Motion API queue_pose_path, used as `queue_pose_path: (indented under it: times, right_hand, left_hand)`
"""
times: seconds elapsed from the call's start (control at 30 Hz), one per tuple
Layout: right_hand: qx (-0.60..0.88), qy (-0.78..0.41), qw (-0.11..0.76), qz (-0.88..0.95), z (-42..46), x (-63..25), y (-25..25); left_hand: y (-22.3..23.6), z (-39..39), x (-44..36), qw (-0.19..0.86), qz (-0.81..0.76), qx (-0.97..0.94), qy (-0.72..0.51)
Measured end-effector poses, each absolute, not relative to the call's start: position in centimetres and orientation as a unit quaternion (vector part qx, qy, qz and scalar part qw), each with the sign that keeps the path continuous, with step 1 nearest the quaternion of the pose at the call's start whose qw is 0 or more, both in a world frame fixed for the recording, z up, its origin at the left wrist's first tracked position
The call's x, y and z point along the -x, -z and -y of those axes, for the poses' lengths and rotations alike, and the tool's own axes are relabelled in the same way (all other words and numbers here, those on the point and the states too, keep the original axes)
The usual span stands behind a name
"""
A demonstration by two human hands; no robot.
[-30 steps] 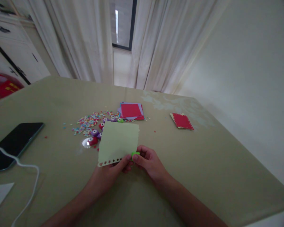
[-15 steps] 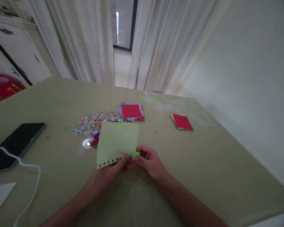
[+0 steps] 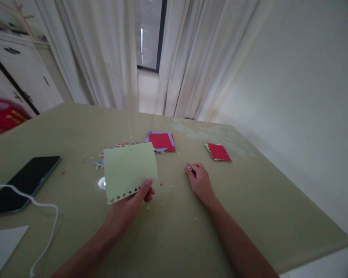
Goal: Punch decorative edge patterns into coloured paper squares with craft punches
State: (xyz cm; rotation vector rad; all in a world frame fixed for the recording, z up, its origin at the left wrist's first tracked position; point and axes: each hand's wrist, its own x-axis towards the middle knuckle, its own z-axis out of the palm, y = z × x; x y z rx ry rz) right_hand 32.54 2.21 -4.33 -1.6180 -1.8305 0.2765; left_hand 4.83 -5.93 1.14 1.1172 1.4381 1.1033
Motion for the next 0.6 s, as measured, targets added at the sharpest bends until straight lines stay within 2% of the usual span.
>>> queue_pose_path:
  times: [0.23, 0.43, 0.6]
  right_hand:
    - [0.584, 0.010, 0.347, 0.734, -1.6, -29.7, 3.2]
    - [0.431, -0.029, 0.225, 0.873, -2.3, -22.7, 2.3]
    - [0.436, -0.069, 0.209, 0.873, -2.5, -21.3, 2.8]
  left_hand:
    - [-1.6, 5.8, -4.0, 0.427, -0.598, -0.479, -0.480]
    - [-1.0, 5.9, -3.5, 0.388, -0.632, -0.460, -0.488]
    - [-1.0, 5.5, -2.4, 0.363, -0.675, -0.428, -0.479]
